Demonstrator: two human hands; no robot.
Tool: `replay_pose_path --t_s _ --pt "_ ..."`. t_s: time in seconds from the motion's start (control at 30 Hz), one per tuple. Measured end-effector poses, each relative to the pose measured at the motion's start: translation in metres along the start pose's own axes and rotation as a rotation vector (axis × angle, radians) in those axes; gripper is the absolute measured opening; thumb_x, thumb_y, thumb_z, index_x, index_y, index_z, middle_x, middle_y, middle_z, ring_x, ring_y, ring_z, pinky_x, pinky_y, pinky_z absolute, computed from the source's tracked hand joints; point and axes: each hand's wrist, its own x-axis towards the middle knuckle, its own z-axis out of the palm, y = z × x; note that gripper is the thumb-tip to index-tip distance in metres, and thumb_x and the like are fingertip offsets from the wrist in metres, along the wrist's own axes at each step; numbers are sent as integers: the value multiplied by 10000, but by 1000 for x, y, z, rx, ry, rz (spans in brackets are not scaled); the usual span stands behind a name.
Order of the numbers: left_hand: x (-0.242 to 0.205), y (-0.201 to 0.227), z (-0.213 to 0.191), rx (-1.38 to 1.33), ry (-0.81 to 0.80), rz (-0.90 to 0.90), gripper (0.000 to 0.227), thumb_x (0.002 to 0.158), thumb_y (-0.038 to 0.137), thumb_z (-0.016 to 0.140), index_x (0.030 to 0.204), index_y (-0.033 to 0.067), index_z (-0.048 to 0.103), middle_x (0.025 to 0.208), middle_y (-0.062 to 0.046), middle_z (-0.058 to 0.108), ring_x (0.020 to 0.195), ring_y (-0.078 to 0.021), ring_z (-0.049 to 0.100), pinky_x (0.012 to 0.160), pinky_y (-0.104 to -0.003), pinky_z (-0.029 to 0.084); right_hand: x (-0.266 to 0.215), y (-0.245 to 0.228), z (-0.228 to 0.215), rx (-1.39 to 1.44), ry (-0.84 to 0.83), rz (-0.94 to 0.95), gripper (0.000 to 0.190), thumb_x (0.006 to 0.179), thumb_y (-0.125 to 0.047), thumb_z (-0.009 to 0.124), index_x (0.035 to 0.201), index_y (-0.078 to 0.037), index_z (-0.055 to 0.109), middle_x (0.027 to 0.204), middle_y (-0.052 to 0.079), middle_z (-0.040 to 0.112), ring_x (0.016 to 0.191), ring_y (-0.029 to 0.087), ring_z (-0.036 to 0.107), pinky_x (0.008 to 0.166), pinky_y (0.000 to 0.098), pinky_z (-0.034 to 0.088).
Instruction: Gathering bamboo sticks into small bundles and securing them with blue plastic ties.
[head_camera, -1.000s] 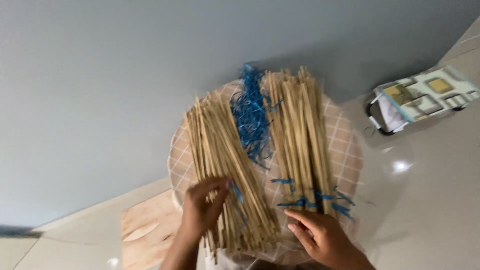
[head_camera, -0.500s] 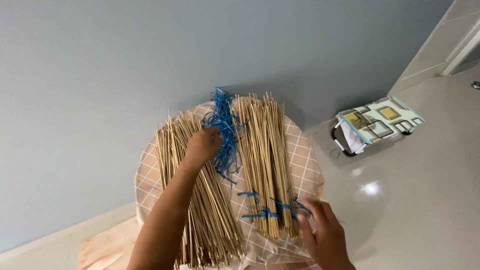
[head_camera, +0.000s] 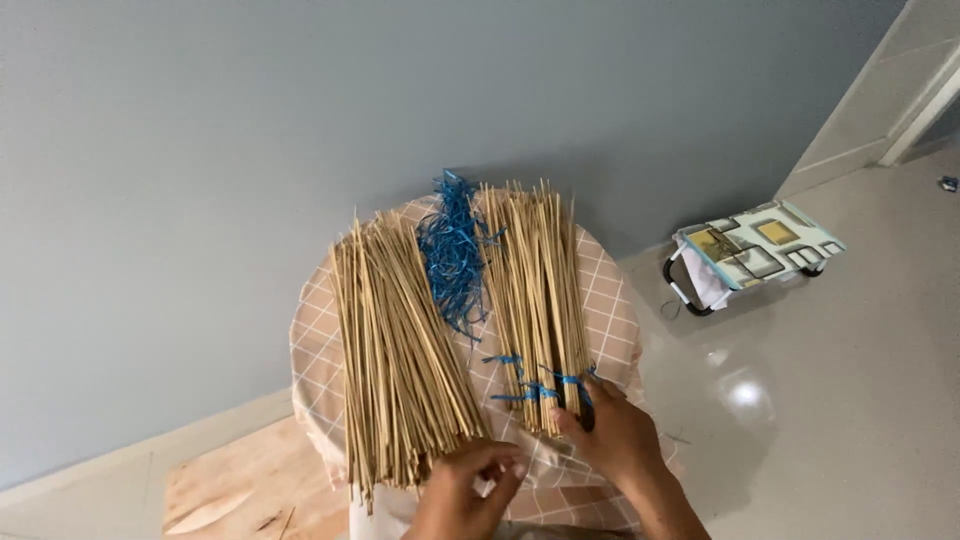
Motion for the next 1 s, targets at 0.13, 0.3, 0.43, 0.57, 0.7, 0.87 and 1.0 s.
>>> replay_pose_path --t_s 0.13,0.3,0.43,0.57,0.7,0.87,1.0 --pt "-5 -8 12 -26 -81 49 119 896 64 736 1003 78 786 833 -58 779 632 -110 674 520 -201 592 -9 -4 11 -1 236 -97 615 904 -512 577 1408 -159 552 1164 42 646 801 273 727 696 408 597" --pt "6 -19 16 -104 -93 -75 183 878 45 746 1041 111 797 789 0 747 649 -68 630 590 -189 560 -19 -10 -4 374 330 -208 546 865 -159 679 1388 -53 563 1186 145 747 737 184 798 566 289 659" --pt "11 -34 23 -188 -48 -107 193 881 38 735 1068 60 778 758 -8 706 616 -82 601 551 -203 524 -29 5 7 659 324 -152 628 878 -304 679 1422 -9 568 520 29 639 388 85 422 346 248 302" --pt "12 -24 23 -265 -58 -227 226 938 153 719 1147 82 768 784 3 696 660 -72 588 604 -206 519 -52 -2 15 1162 475 -110 571 849 -78 616 1387 100 545 1114 255 713 628 222 612 514 329 525" --pt "15 -21 27 -412 -48 -189 278 955 163 698 1208 67 759 871 -24 763 715 -72 643 652 -207 544 -70 -7 47 1172 741 -302 355 884 -139 626 1221 -30 654 1187 206 716 743 197 744 600 325 702" --pt "25 -26 31 -723 -58 -8 486 981 132 592 1427 -44 514 1214 -206 714 994 -240 721 876 -344 632 -66 -27 66 928 637 -592 509 835 27 658 1337 -27 598 1262 170 706 998 234 748 830 324 657" --pt "29 -40 36 -629 159 -41 530 905 133 747 1387 -26 593 954 -100 705 795 -155 644 680 -258 562 -55 -39 56 672 513 -742 680 726 78 565 1403 16 553 1429 236 602 1273 378 654 1074 423 548"
